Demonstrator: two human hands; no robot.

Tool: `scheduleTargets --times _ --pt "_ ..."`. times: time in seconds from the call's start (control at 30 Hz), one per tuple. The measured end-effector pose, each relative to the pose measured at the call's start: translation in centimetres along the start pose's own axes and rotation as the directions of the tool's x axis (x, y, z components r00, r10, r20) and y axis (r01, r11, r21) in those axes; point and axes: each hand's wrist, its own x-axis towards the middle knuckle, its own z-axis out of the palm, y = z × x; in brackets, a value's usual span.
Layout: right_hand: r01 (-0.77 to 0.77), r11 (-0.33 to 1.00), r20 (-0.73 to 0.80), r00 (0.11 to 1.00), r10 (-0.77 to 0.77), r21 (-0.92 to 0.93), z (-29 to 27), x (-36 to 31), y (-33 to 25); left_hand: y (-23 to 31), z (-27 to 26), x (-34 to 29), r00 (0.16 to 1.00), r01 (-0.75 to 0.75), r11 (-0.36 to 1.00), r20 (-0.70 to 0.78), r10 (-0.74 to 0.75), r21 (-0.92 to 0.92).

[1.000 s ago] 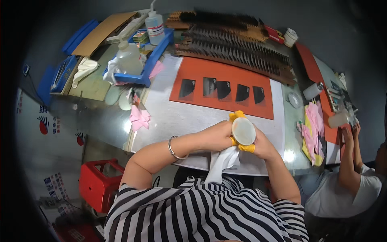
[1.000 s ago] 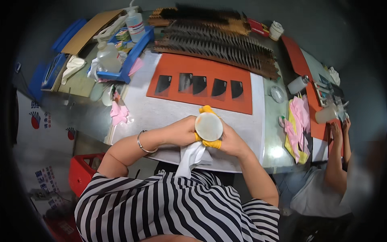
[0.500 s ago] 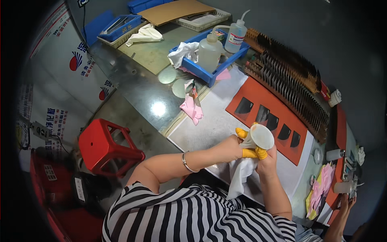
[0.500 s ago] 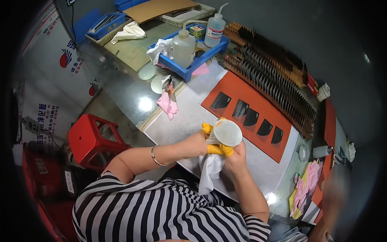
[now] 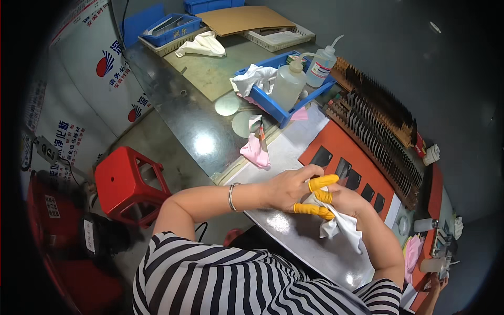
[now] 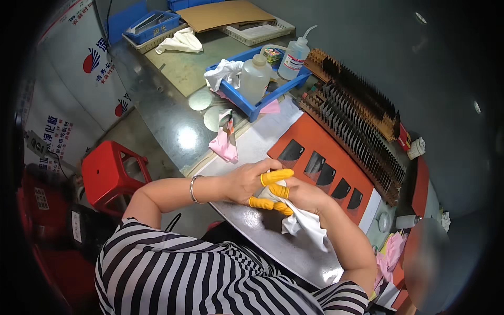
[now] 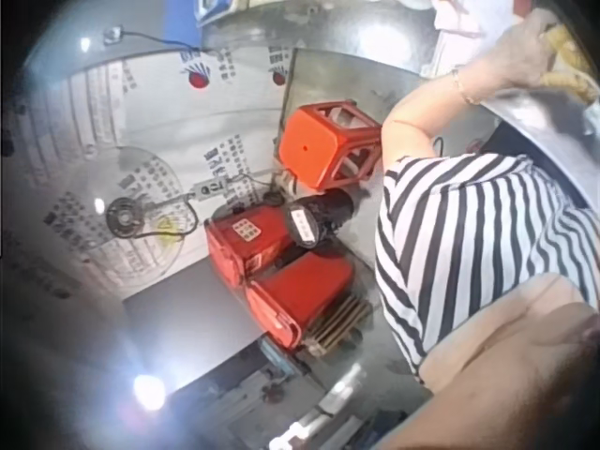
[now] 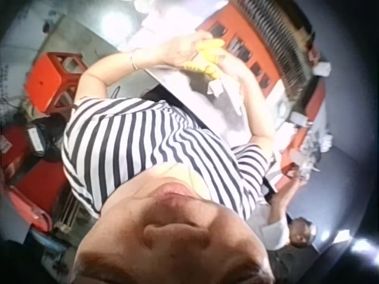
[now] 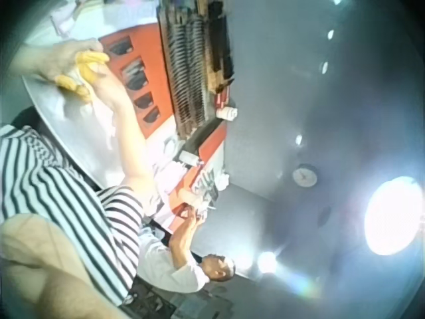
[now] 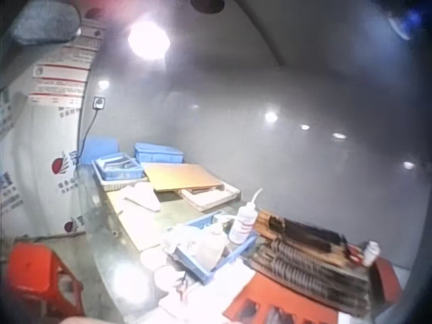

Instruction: Cleaning and inspecting small metal plates with a cloth and solvent in a fabrication environment.

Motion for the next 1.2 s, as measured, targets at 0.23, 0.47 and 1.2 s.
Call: scheduleTargets --times 0.23,0.47,1.2 --pt "-0.028 0.238 -0.208 0.591 -0.78 -0.971 1.1 3.7 -2.8 -1.4 1.1 2.2 0.751 0.366 0.851 -0.421 -0.509 -0.377" --pt "0.591 0.456 -0.195 0.453 -0.87 -0.666 0.7 5.4 -3.1 -3.0 -2.3 1.4 0.791 0.306 0.372 0.017 -0.612 -0.876" --pt "0.714 0.29 -0.454 0.652 -0.607 0.637 -12.4 16.2 -10.4 -14.5 -9.1 5.2 0.58 0.682 0.731 -0.59 -0.562 -0.026"
